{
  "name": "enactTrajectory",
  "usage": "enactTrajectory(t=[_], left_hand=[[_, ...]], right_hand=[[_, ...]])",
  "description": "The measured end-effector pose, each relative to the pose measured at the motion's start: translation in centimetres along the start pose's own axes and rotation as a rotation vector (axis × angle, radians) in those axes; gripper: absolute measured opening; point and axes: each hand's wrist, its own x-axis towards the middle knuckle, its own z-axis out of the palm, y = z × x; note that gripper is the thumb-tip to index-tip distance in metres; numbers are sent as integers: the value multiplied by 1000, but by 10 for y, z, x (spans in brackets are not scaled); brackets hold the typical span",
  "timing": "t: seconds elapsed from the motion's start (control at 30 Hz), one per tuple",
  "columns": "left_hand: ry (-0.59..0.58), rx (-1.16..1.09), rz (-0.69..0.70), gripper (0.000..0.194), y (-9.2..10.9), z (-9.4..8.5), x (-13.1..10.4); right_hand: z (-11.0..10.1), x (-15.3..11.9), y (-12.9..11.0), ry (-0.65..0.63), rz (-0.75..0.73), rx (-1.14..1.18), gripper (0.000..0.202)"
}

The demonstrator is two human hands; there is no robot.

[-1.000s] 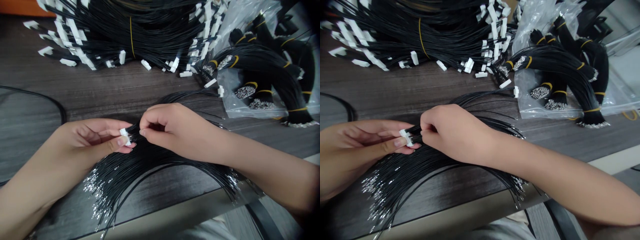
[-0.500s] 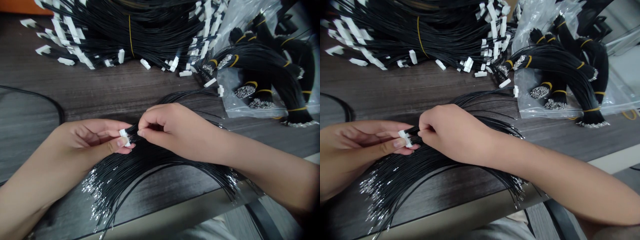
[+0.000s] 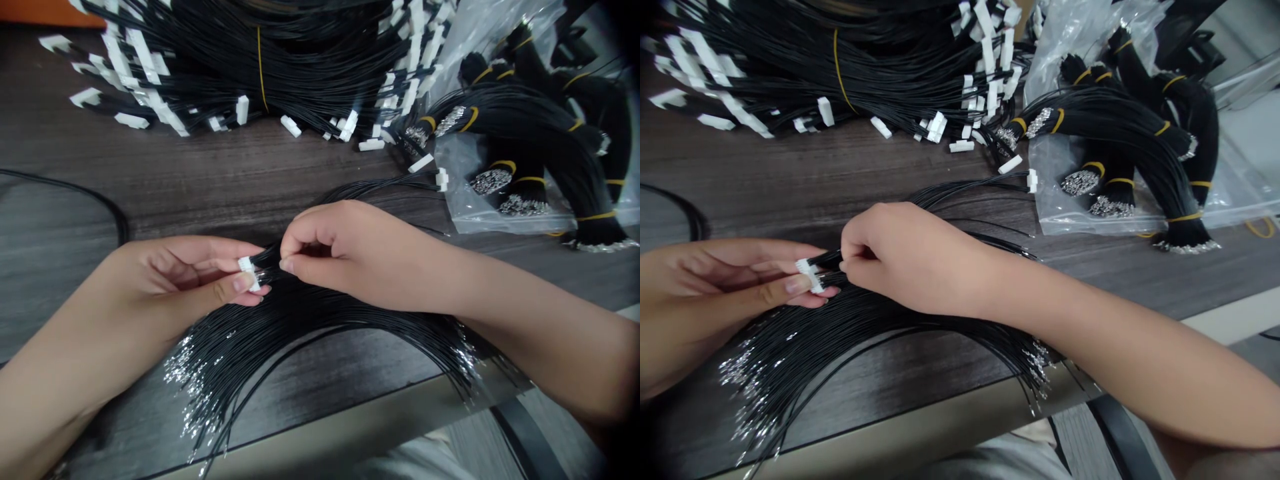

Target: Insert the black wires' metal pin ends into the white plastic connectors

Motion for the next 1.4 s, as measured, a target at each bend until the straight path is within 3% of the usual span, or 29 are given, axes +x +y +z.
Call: enactTrajectory(t=[0.53,0.77,1.0,1.4], left_hand=[[39,-21,28,21,-4,-1,1],[-45,38,30,24,-13,-11,2],[28,-3,55,20,-4,0,0],[-14,-3,3,21,0,-3,0]], right_hand=[[0,1,-3,1,41,-18,16],[0,0,-4,7,36,9,16],[4,1,-4,25,41,-29,15],[2,0,-3,-3,18,-59,16]])
